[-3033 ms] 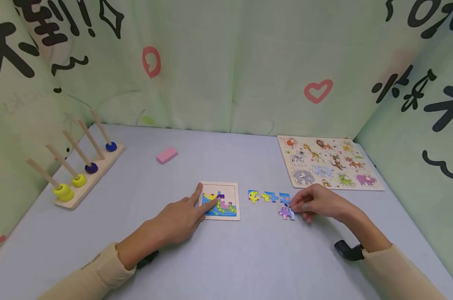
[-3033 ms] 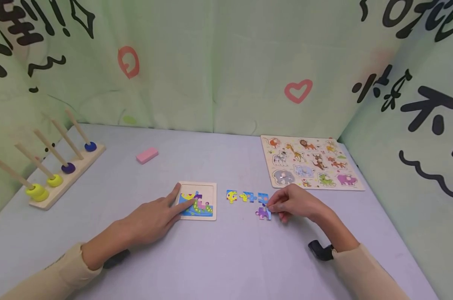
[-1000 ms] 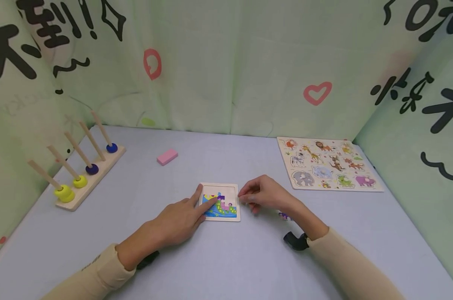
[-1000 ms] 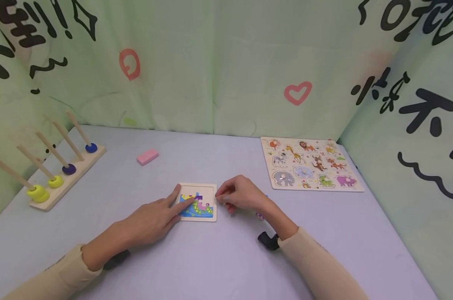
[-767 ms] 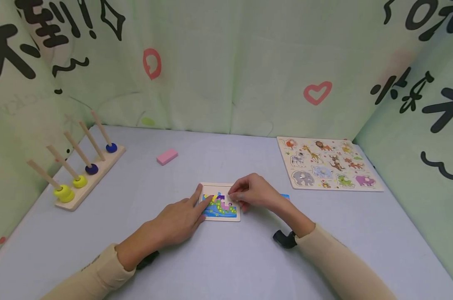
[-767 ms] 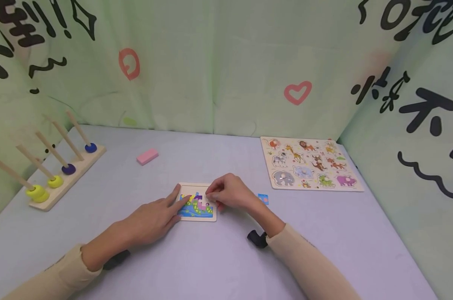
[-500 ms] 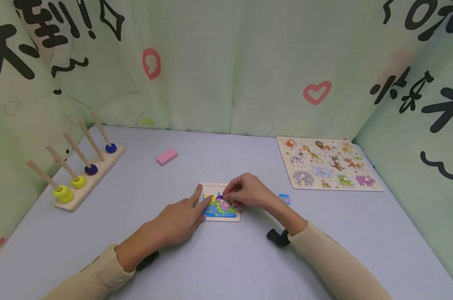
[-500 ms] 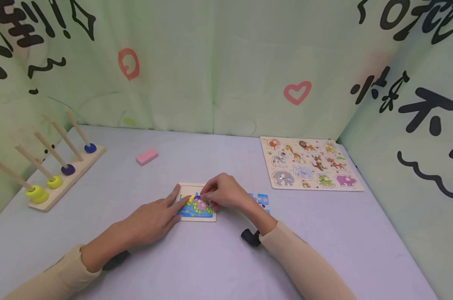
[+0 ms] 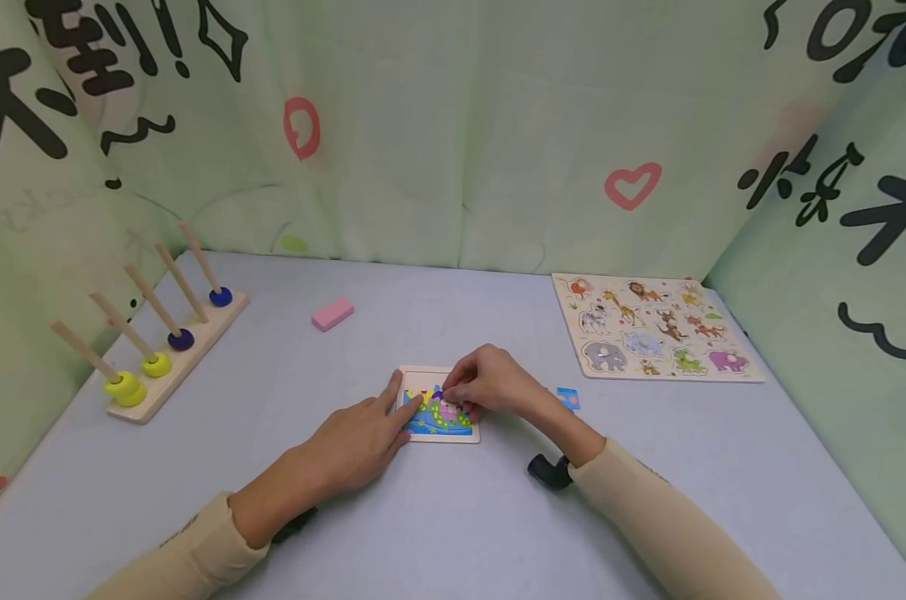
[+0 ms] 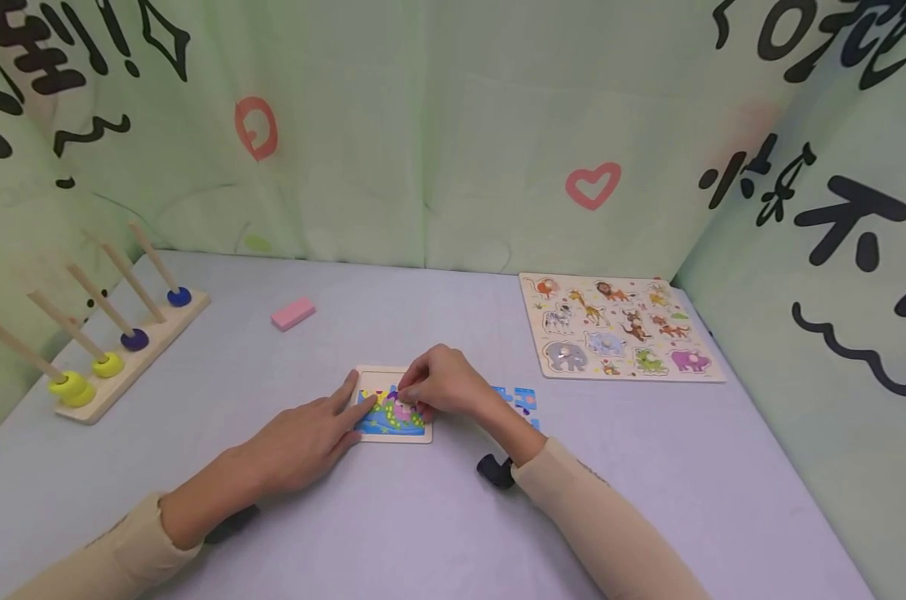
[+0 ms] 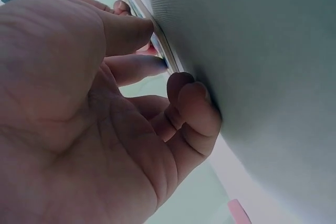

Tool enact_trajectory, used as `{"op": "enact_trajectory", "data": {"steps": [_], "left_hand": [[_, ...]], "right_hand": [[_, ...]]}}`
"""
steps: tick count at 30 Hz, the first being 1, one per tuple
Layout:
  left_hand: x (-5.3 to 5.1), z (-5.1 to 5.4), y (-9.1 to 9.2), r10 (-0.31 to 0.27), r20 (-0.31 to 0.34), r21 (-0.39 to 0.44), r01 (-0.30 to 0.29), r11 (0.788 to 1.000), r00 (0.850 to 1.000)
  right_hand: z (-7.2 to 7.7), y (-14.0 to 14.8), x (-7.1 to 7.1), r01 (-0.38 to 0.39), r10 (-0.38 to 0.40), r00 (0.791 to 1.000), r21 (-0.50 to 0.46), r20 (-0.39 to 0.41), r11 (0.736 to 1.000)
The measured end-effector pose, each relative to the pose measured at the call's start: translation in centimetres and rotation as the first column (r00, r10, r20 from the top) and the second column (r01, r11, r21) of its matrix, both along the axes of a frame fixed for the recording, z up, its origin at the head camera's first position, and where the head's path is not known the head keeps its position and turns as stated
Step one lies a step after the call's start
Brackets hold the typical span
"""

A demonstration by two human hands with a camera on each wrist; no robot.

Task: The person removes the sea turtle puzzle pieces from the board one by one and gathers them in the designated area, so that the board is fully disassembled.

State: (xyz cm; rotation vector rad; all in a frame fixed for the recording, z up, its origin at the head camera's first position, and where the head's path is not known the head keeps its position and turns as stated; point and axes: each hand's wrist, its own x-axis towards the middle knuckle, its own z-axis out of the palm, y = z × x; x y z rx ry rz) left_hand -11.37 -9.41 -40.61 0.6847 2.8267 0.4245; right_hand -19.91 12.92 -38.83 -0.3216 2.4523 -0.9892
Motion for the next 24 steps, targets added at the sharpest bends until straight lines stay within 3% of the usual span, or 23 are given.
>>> {"op": "enact_trajectory", "data": {"steps": [18, 24], "left_hand": [[0.75, 0.14, 0.14, -0.031, -0.156, 0.017, 0.034, 0.999, 0.987], [0.78, 0.08, 0.21, -0.035, -0.172, 0.035, 0.041, 0.999, 0.985]], "right_hand": [[0.01, -0.2, -0.07, 0.014, -0.013, 1.0, -0.011, 0.023, 1.0], [-0.02, -0.19, -0.04, 0.013, -0.012, 1.0, -0.016, 0.024, 1.0]]}}
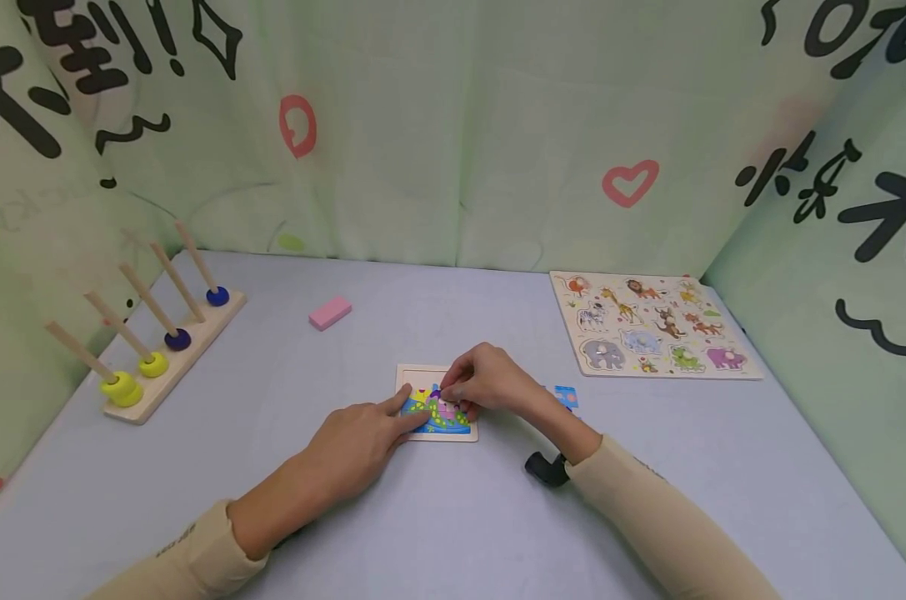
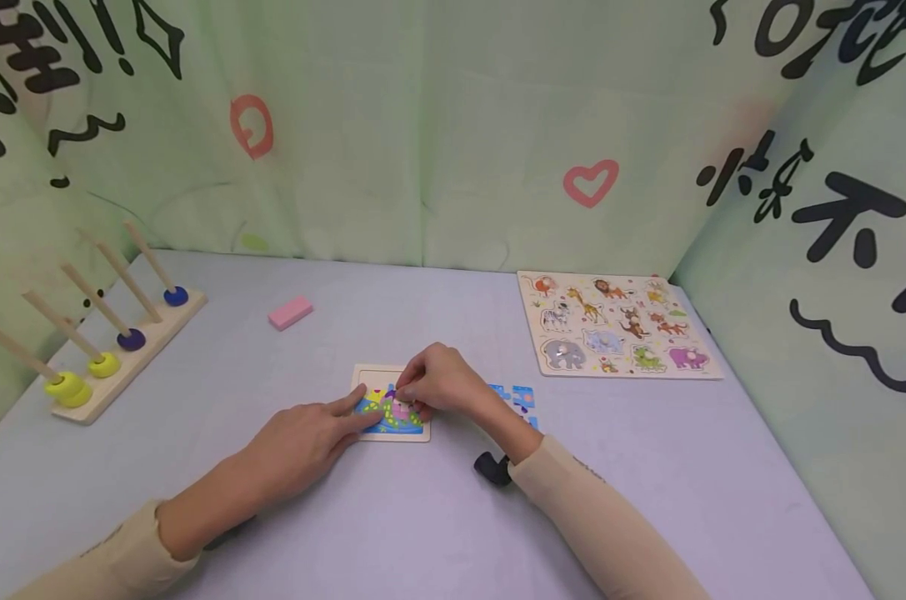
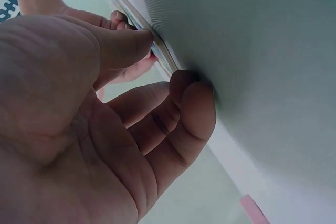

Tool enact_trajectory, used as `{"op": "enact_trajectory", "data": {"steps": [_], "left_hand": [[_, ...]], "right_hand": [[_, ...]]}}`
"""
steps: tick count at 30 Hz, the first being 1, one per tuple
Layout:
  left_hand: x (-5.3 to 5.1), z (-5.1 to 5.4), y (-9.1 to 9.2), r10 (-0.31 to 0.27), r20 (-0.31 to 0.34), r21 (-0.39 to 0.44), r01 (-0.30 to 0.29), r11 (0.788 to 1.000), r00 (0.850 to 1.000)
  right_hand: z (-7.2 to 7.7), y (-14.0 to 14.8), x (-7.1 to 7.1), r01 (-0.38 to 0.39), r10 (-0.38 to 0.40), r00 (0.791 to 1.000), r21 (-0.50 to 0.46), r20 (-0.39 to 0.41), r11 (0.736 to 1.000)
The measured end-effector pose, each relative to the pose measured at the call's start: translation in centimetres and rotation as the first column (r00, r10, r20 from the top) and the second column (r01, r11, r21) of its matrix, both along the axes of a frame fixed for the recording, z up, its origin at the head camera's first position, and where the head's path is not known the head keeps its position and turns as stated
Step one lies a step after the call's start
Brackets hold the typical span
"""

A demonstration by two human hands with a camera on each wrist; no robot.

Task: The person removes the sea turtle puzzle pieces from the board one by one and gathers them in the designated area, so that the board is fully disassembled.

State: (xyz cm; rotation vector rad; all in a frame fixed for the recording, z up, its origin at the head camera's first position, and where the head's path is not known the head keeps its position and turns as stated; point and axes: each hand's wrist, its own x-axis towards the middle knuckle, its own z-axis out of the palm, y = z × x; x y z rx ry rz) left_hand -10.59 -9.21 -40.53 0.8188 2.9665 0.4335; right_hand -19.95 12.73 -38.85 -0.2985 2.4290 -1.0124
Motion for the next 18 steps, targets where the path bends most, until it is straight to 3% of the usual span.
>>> {"op": "enact_trajectory", "data": {"steps": [18], "left_hand": [[-0.23, 0.03, -0.09, -0.01, 0.039, 0.012, 0.009, 1.0, 0.999]], "right_hand": [[0.12, 0.18, -0.18, 0.004, -0.004, 1.0, -0.011, 0.001, 1.0]]}}
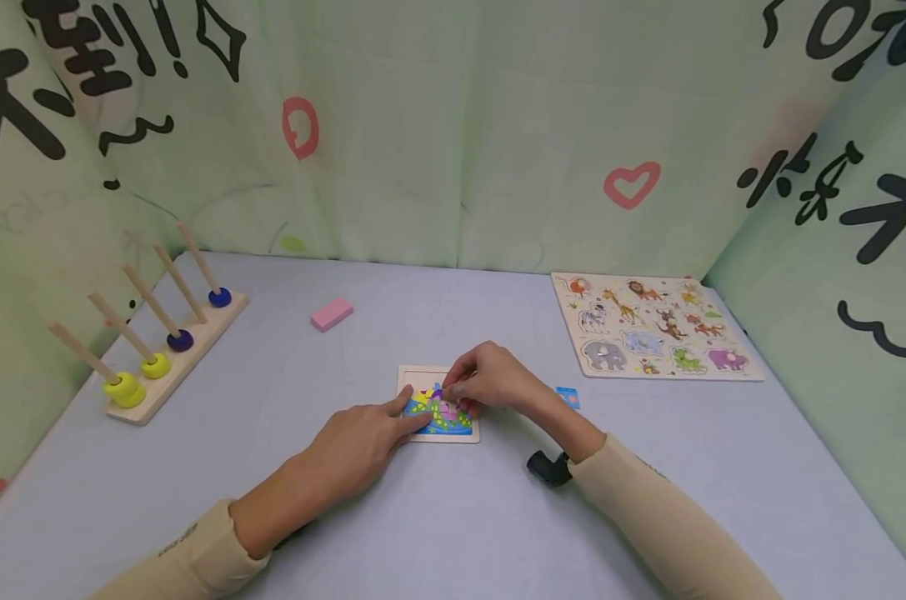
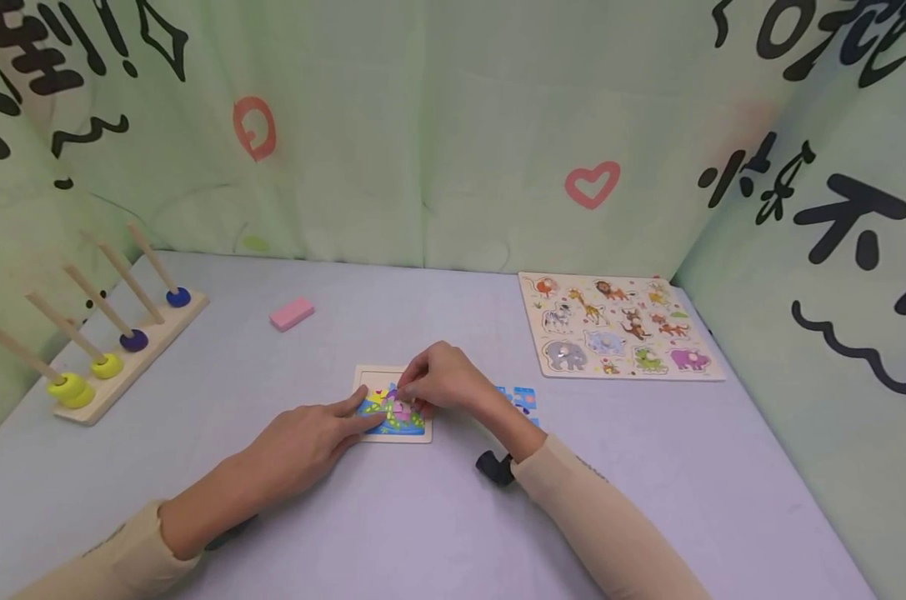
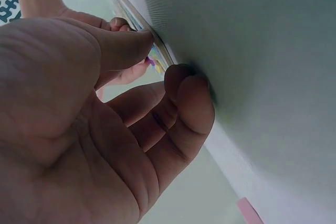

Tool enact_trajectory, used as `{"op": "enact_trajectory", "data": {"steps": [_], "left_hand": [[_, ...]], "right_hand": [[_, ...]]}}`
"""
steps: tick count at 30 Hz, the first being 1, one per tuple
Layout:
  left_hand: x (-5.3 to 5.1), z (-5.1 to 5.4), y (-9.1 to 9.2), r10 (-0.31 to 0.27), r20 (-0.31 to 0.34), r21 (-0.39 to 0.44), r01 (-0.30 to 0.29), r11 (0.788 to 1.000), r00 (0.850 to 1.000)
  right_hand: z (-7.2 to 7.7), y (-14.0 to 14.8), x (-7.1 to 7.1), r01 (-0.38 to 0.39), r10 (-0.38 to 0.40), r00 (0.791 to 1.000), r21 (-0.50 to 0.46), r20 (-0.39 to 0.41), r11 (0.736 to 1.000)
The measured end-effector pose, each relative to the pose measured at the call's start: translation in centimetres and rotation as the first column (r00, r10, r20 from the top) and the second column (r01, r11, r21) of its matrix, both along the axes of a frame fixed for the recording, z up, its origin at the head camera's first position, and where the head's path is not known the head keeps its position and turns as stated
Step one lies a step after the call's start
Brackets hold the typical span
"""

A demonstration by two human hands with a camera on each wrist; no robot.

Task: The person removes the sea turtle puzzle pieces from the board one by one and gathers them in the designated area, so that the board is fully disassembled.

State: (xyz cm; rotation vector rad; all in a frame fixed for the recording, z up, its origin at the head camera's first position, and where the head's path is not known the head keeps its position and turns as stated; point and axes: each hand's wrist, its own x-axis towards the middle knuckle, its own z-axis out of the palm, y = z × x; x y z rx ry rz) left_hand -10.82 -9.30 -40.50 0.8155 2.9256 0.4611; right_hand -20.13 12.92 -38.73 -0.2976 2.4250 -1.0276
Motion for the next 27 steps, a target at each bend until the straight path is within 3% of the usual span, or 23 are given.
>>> {"op": "enact_trajectory", "data": {"steps": [19, 27], "left_hand": [[-0.2, -0.1, -0.2, -0.022, -0.011, 0.026, 0.022, 0.999, 1.0], [-0.1, 0.0, -0.1, -0.013, 0.018, 0.034, 0.012, 0.999, 1.0]], "right_hand": [[-0.2, 0.7, -0.4, 0.029, -0.018, 0.995, -0.113, 0.099, 0.993], [0.1, 1.4, -0.4, 0.023, -0.006, 0.994, -0.159, 0.11, 0.987]]}}
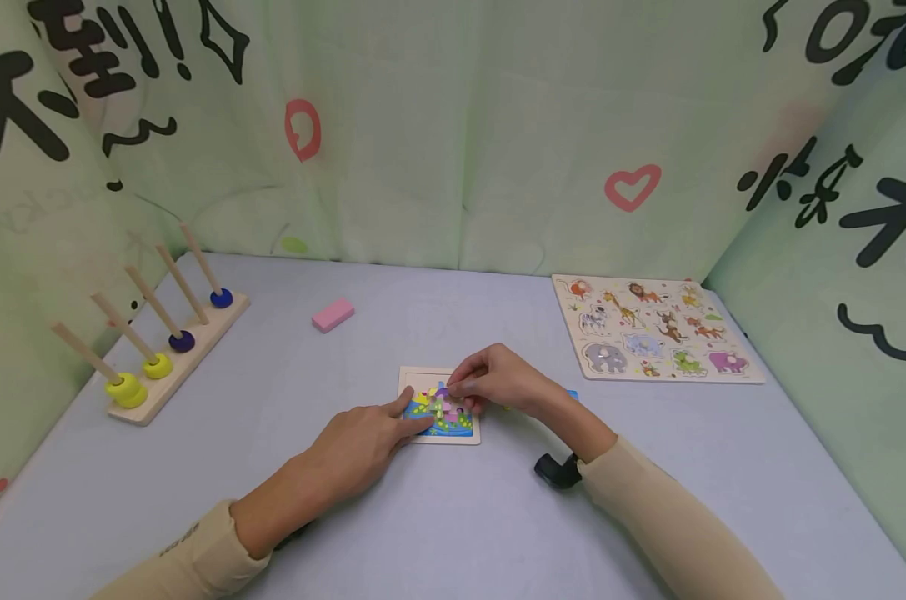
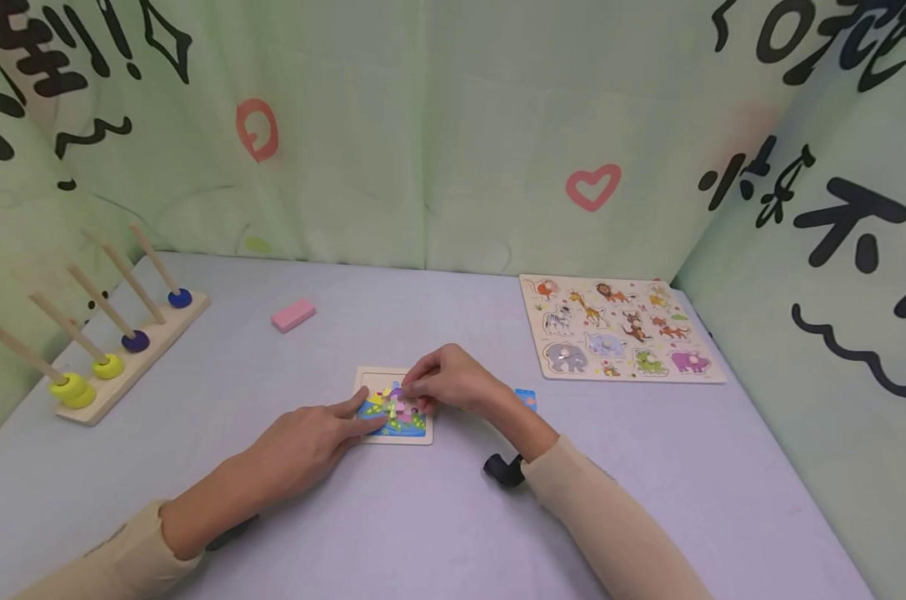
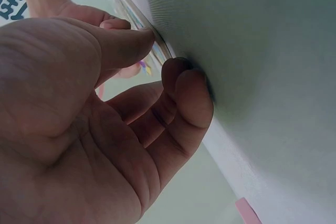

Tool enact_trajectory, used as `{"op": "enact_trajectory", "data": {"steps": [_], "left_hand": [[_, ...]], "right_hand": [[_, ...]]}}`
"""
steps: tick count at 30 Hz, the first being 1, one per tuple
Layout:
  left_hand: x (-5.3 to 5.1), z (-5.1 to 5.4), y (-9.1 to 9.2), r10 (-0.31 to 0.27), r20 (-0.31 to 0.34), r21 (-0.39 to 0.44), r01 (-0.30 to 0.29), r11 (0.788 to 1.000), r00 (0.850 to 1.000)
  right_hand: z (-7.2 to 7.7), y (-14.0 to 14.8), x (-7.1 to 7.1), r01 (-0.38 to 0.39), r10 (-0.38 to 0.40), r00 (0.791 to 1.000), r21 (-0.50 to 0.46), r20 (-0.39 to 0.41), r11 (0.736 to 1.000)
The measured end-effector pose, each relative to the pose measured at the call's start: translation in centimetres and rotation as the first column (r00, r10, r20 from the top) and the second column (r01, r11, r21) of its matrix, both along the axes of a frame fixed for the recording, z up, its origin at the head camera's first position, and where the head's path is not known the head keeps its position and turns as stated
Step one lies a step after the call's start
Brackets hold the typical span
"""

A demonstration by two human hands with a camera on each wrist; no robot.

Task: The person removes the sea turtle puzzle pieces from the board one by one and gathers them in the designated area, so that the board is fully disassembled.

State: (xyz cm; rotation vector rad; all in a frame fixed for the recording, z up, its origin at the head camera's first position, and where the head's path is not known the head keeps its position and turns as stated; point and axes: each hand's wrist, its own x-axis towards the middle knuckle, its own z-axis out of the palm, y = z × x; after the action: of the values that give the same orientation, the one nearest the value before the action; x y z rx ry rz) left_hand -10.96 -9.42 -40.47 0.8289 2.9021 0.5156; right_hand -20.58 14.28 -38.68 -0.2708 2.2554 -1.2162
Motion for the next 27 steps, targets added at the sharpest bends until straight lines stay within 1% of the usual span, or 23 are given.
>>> {"op": "enact_trajectory", "data": {"steps": [3, 11, 16, 20, 23, 27], "left_hand": [[0.0, 0.0, 0.0, 0.006, 0.009, 0.002, -0.006, 1.0, 1.0], [0.1, 0.0, 0.0, 0.012, 0.013, 0.001, -0.012, 1.0, 1.0], [0.1, -0.1, 0.0, 0.007, 0.006, 0.004, -0.007, 1.0, 1.0], [0.1, -0.1, 0.1, 0.014, 0.008, 0.007, -0.014, 1.0, 1.0], [0.1, -0.2, 0.1, 0.018, 0.007, 0.008, -0.019, 1.0, 1.0], [0.1, -0.3, 0.1, 0.019, 0.005, 0.009, -0.019, 1.0, 1.0]], "right_hand": [[0.2, 0.5, 0.0, 0.011, -0.011, 1.0, 0.005, -0.004, 1.0], [0.8, 2.7, 0.0, 0.075, -0.075, 0.997, 0.005, 0.027, 0.997], [1.1, 4.6, 0.4, 0.073, -0.073, 0.997, 0.03, 0.004, 0.997], [1.5, 6.2, 0.8, 0.069, -0.068, 0.997, 0.059, -0.019, 0.996], [1.7, 7.4, 1.2, 0.076, -0.075, 0.997, 0.081, -0.021, 0.994], [1.7, 8.8, 1.8, 0.079, -0.079, 0.997, 0.085, -0.006, 0.993]]}}
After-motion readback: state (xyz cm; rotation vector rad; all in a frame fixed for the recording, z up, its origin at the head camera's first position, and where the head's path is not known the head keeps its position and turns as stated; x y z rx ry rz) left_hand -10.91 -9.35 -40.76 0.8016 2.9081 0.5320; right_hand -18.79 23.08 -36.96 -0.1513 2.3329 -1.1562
